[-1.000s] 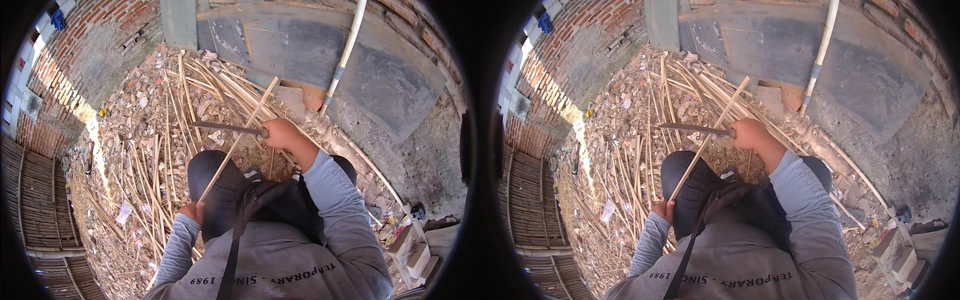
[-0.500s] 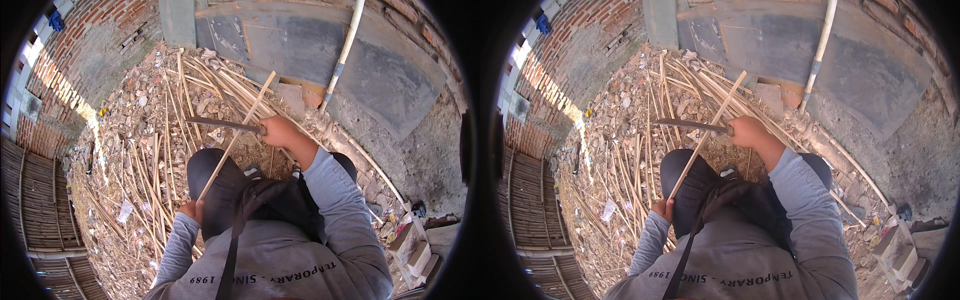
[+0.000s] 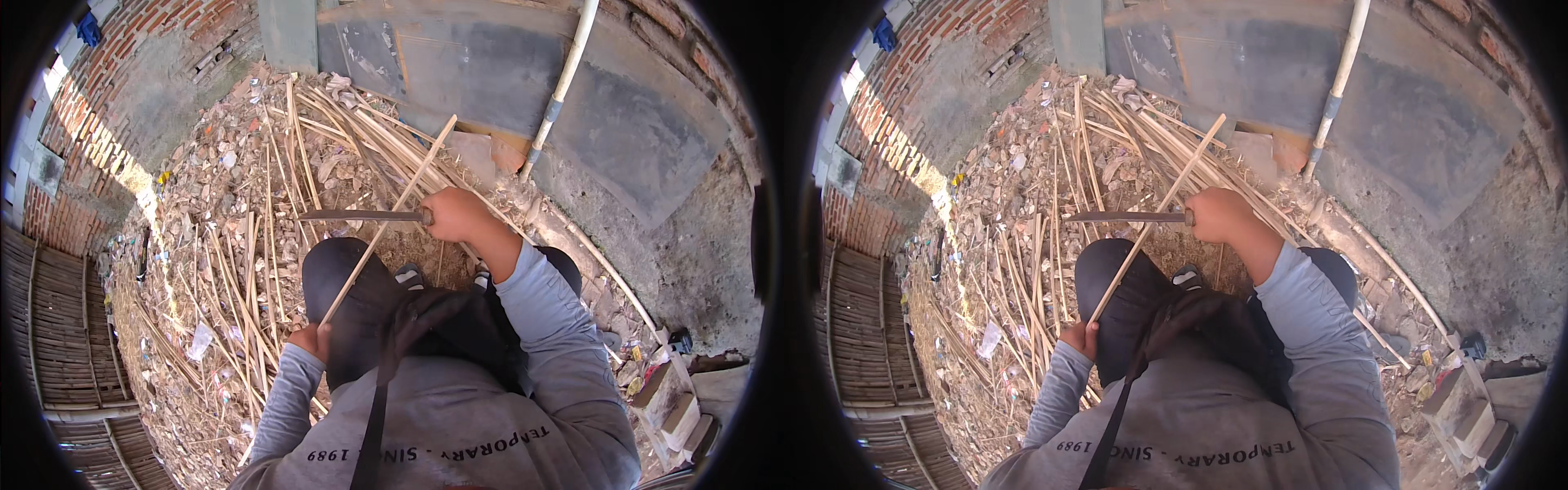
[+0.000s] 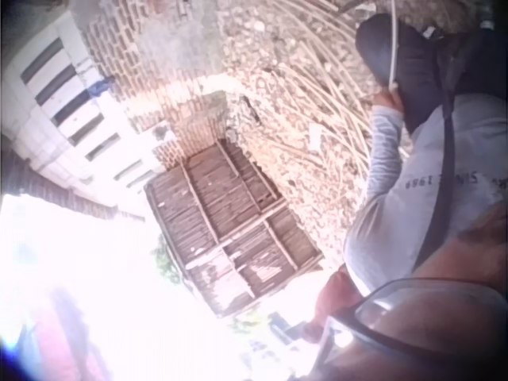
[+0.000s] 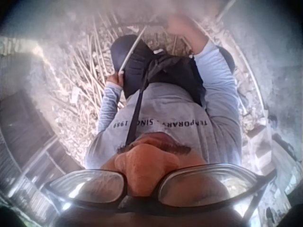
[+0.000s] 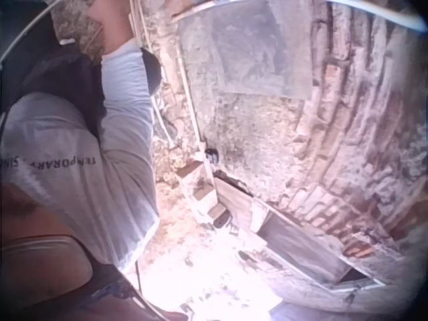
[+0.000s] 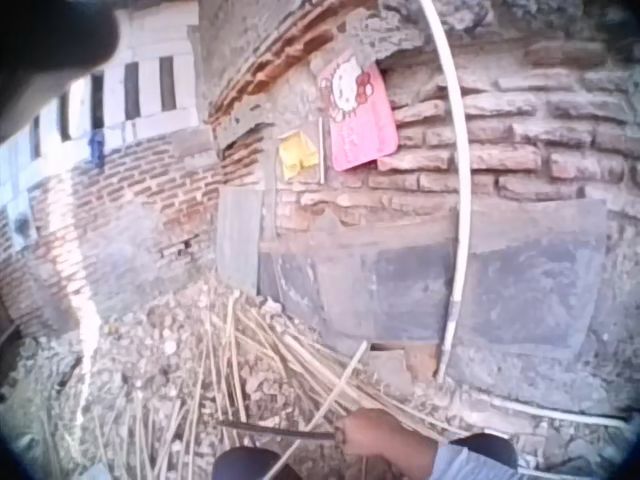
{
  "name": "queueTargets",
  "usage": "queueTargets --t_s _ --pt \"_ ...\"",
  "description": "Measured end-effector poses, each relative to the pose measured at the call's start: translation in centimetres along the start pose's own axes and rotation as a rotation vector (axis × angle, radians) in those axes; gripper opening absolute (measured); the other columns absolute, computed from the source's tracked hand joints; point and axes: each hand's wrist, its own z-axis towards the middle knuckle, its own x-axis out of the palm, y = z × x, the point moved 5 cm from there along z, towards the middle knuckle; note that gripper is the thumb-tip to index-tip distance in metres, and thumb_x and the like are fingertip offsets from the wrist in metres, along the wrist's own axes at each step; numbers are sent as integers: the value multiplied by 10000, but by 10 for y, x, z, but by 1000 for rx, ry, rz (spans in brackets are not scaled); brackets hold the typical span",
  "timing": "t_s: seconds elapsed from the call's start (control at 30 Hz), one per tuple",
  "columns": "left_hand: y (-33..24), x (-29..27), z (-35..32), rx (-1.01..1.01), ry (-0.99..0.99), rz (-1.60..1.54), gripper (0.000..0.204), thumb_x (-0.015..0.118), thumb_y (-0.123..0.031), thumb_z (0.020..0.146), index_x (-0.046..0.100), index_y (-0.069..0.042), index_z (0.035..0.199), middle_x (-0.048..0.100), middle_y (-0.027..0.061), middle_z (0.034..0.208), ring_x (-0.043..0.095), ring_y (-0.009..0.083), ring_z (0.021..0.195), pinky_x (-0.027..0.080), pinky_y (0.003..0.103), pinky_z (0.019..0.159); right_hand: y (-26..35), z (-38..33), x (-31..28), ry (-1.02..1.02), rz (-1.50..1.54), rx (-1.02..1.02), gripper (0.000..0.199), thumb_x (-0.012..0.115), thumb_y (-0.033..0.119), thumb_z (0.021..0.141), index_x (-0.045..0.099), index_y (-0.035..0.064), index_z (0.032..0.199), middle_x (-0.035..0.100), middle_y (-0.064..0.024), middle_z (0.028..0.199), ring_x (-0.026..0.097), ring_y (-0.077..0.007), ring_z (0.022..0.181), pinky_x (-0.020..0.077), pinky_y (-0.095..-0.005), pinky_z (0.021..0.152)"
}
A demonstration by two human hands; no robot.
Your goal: The person scrapes a strip of bamboo using a knife while holding it by hand, repeatedly moving the blade along the length of the material.
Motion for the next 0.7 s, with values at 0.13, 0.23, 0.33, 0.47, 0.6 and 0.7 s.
queueTargets --t_s 0.13,0.23,0.33,0.47,0.6,0.7 --pt "-13 -7 1 -5 -10 -3 396 489 -343 945 600 2 785 593 274 688 583 480 693 462 519 623 -51 19 12 -162 200 120 314 678 232 684 675 55 944 656 -206 838 640 -374 839 509 -459 751" --pt "-3 -3 3 -12 -2 27 410 484 -370 944 604 -5 802 591 277 690 584 486 701 463 527 623 -50 19 8 -174 152 95 300 682 242 703 665 41 925 655 -205 832 639 -378 832 509 -460 747" --pt "1 -2 4 -33 19 22 418 481 -384 942 604 -7 811 591 278 691 584 490 706 464 531 625 -28 11 10 -50 102 67 274 646 209 691 671 65 922 666 -184 872 639 -375 848 513 -457 765" --pt "-1 -2 1 -42 32 15 418 476 -383 942 602 -6 813 590 279 691 582 492 705 463 535 629 -5 1 4 96 40 -2 281 633 200 686 674 84 939 672 -174 895 642 -370 859 519 -458 766" --pt "-2 2 3 27 -17 -13 419 477 -380 941 602 -6 799 593 276 694 582 492 706 464 533 640 -51 17 7 -105 180 44 274 700 266 721 657 53 887 656 -194 816 636 -381 813 505 -458 730" --pt "-5 -2 3 -11 -2 -18 425 479 -381 941 610 -10 780 602 267 697 592 481 705 476 521 651 -59 18 8 -189 182 97 299 710 276 715 656 35 884 652 -205 805 635 -382 803 507 -453 734"
